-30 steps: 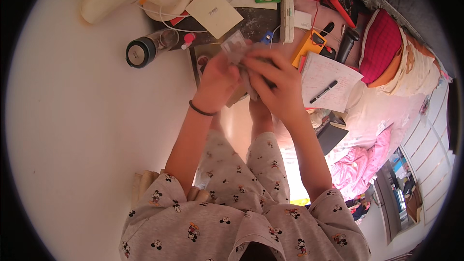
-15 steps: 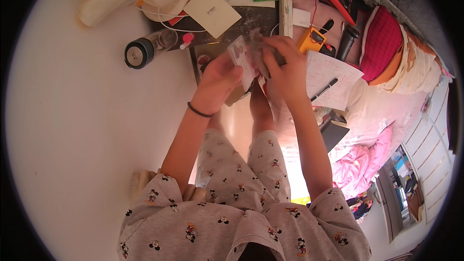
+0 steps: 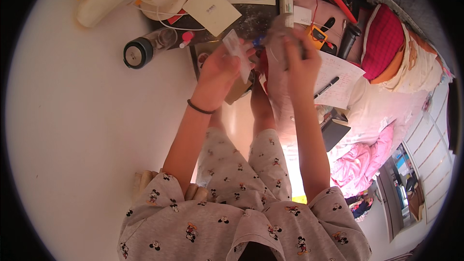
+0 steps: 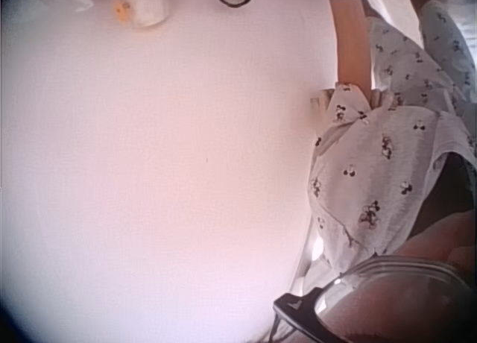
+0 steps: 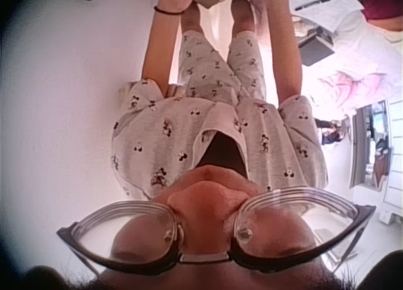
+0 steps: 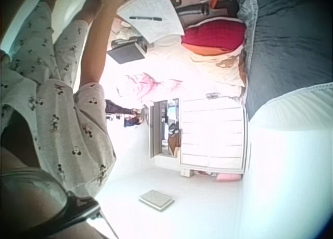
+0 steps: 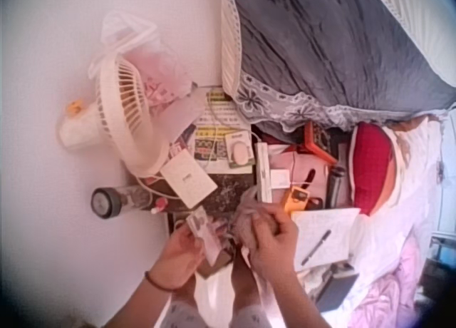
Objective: The person wipes a multimeter box, a black tablet, a white cylindrical container, a red book, and a black pen using a cloth.
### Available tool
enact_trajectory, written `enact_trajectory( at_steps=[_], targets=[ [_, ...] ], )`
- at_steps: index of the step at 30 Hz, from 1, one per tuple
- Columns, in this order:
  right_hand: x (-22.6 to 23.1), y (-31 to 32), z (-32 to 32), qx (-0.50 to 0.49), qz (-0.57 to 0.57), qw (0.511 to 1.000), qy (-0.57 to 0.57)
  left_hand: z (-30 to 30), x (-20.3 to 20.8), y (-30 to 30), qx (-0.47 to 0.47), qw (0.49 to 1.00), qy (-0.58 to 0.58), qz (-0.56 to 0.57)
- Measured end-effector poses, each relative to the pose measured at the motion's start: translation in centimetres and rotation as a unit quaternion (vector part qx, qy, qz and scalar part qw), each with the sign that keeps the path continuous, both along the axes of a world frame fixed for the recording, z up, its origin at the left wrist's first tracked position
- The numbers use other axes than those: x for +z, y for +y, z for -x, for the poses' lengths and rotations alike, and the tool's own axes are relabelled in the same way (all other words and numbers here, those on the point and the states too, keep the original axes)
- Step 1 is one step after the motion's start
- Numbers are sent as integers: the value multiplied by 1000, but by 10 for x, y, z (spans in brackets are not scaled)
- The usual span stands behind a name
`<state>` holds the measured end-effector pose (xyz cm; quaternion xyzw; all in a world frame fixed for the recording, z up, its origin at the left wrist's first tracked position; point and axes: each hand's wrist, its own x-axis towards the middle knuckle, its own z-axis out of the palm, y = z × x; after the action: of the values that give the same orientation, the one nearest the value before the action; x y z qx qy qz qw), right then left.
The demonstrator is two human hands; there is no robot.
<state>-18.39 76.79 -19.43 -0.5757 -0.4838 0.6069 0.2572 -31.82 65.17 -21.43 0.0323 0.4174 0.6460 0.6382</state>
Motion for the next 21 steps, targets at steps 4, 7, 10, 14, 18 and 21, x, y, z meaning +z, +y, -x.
enact_trajectory(
  at_steps=[4,7,10,14,18,21],
  targets=[
    [-18,-9,5,203,-281,936,-56,-3,10,2,-4,1000,-26,-13],
    [-16,0,2,12,-105,993,51,-2,4,-2,-12,998,-63,-9],
    [-5,8,-4,-173,71,967,174,0,7,-1,6,993,-118,-15],
    [5,6,-9,57,-207,976,15,2,15,4,-131,938,314,71],
    [22,4,-6,198,128,970,-54,7,22,3,-172,795,580,44],
    [18,5,-16,204,180,962,5,11,28,3,-177,786,592,32]
  ],
)
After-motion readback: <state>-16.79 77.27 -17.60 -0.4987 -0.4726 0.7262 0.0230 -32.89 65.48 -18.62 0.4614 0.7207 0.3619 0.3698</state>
